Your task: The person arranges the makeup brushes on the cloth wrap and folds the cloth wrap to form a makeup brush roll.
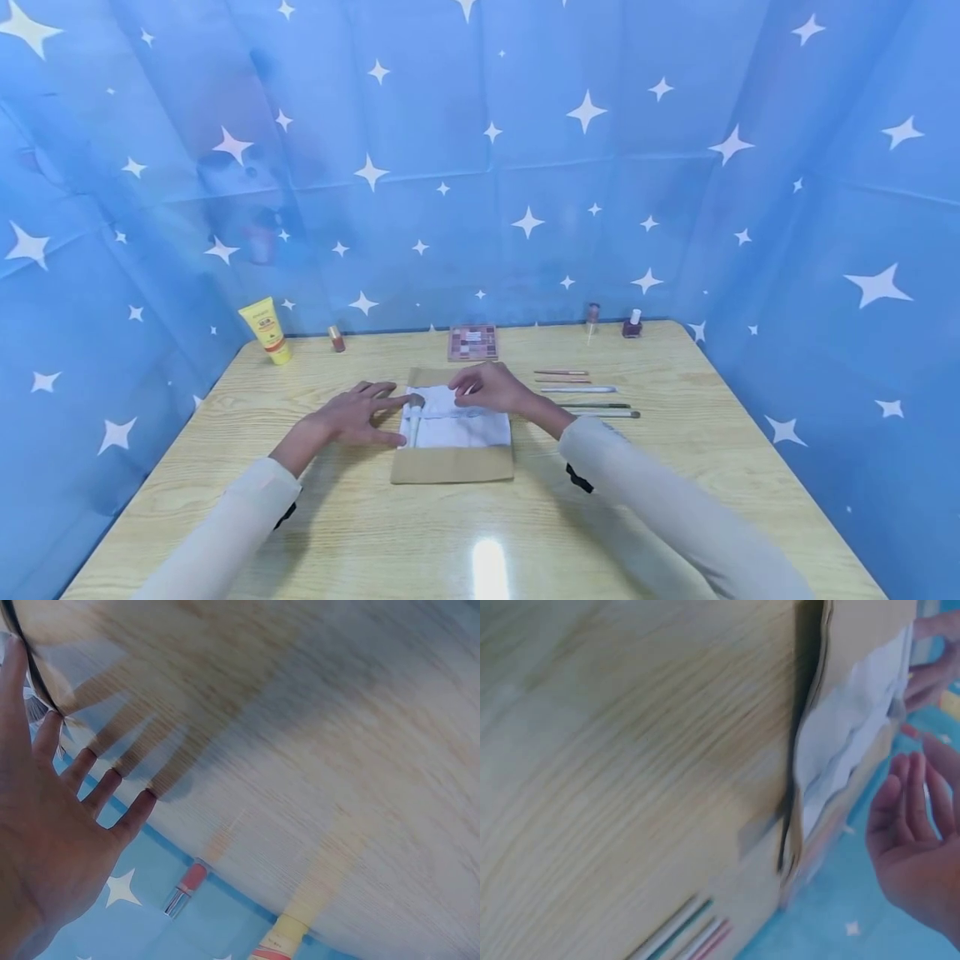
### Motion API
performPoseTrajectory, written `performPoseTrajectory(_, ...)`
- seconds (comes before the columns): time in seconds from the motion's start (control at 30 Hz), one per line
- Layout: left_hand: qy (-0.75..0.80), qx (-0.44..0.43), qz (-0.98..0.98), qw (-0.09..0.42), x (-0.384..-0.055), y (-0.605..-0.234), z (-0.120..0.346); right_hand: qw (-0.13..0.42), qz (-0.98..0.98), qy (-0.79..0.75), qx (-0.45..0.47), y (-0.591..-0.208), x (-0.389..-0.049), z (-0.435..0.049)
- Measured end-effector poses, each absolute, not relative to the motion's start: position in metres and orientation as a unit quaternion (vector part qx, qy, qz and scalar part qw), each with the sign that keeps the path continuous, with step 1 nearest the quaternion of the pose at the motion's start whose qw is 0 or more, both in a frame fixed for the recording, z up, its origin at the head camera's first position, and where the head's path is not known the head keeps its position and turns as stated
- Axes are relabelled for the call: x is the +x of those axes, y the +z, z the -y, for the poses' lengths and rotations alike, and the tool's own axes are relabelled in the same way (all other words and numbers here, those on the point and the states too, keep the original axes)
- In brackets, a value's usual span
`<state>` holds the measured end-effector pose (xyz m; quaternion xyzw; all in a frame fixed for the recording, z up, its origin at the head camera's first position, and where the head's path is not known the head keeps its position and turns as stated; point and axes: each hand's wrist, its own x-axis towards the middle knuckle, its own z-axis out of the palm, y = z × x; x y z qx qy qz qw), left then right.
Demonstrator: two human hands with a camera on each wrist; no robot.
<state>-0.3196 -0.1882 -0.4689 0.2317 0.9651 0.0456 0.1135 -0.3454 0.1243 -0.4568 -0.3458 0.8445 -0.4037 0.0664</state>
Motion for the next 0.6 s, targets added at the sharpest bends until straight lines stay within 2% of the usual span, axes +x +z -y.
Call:
performPoseTrajectory(0.23, 0.058, 0.233, -0.964, 0.118, -0.318, -0.466, 0.192, 0.061, -0.854, -0.398, -0.329, -0.447, -0.343, -0.153)
performPoseTrajectory(0.6, 0.066, 0.237, -0.964, 0.098, -0.321, -0.473, 0.192, 0.041, -0.863, -0.392, -0.316, -0.437, -0.334, -0.202)
